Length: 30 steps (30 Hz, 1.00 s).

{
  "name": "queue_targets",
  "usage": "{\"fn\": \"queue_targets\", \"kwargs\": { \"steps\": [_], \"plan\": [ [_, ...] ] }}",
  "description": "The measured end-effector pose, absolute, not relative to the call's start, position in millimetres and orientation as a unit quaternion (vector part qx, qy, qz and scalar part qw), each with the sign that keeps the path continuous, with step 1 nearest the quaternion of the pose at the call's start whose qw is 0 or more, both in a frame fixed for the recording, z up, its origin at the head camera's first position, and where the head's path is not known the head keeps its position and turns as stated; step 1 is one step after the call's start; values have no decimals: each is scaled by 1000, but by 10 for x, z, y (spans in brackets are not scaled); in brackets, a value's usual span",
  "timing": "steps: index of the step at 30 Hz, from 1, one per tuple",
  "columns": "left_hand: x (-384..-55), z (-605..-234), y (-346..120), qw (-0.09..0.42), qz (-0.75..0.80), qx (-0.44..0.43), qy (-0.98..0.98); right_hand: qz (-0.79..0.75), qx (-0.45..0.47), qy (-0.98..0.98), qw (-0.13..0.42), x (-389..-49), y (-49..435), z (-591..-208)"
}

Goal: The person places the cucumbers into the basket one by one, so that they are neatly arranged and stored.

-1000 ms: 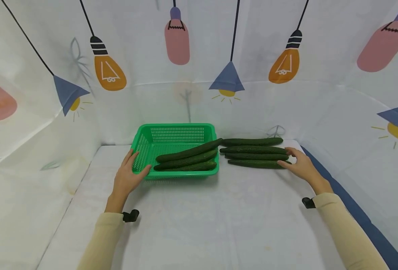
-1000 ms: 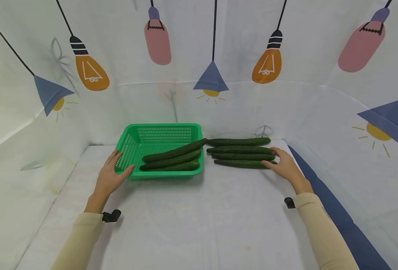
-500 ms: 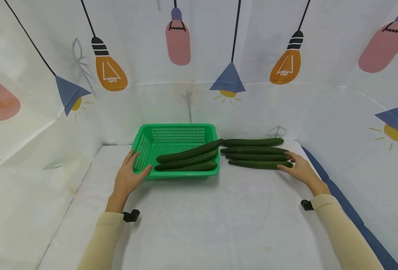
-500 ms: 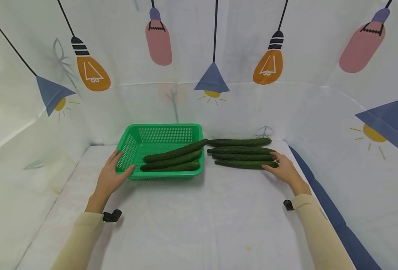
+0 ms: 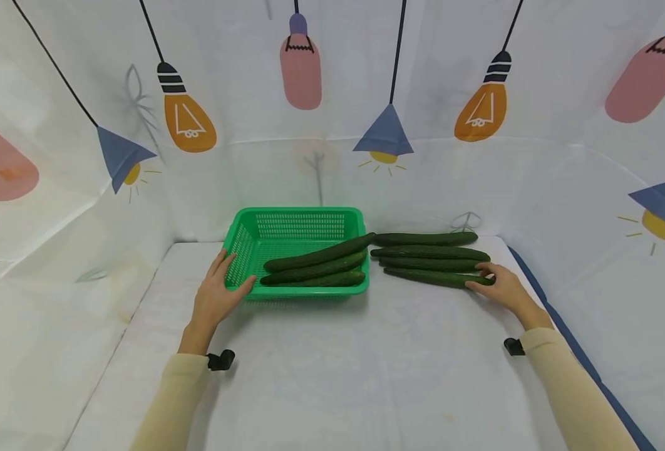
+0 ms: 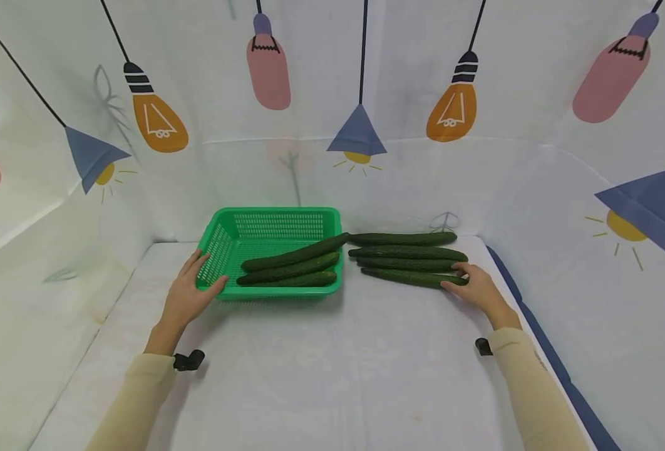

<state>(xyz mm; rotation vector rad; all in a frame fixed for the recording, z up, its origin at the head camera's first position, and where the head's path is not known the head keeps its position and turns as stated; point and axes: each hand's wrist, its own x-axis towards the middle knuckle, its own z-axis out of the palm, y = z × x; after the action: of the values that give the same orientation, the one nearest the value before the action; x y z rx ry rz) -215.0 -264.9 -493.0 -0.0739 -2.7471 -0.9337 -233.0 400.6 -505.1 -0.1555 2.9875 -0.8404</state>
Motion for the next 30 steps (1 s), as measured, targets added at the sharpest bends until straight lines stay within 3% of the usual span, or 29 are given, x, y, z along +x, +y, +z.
{"fn": "queue_targets", "kwargs": {
  "steps": [20, 30],
  "plan": [
    [-2149, -4922, -2647, 130, -318, -34, -938, -250, -91, 963, 30, -2348, 3864, -5097],
    [-2149, -4919, -2669, 116, -311, -35, -942, -259, -106, 960, 22, -2284, 3788, -4842]
  ]
}}
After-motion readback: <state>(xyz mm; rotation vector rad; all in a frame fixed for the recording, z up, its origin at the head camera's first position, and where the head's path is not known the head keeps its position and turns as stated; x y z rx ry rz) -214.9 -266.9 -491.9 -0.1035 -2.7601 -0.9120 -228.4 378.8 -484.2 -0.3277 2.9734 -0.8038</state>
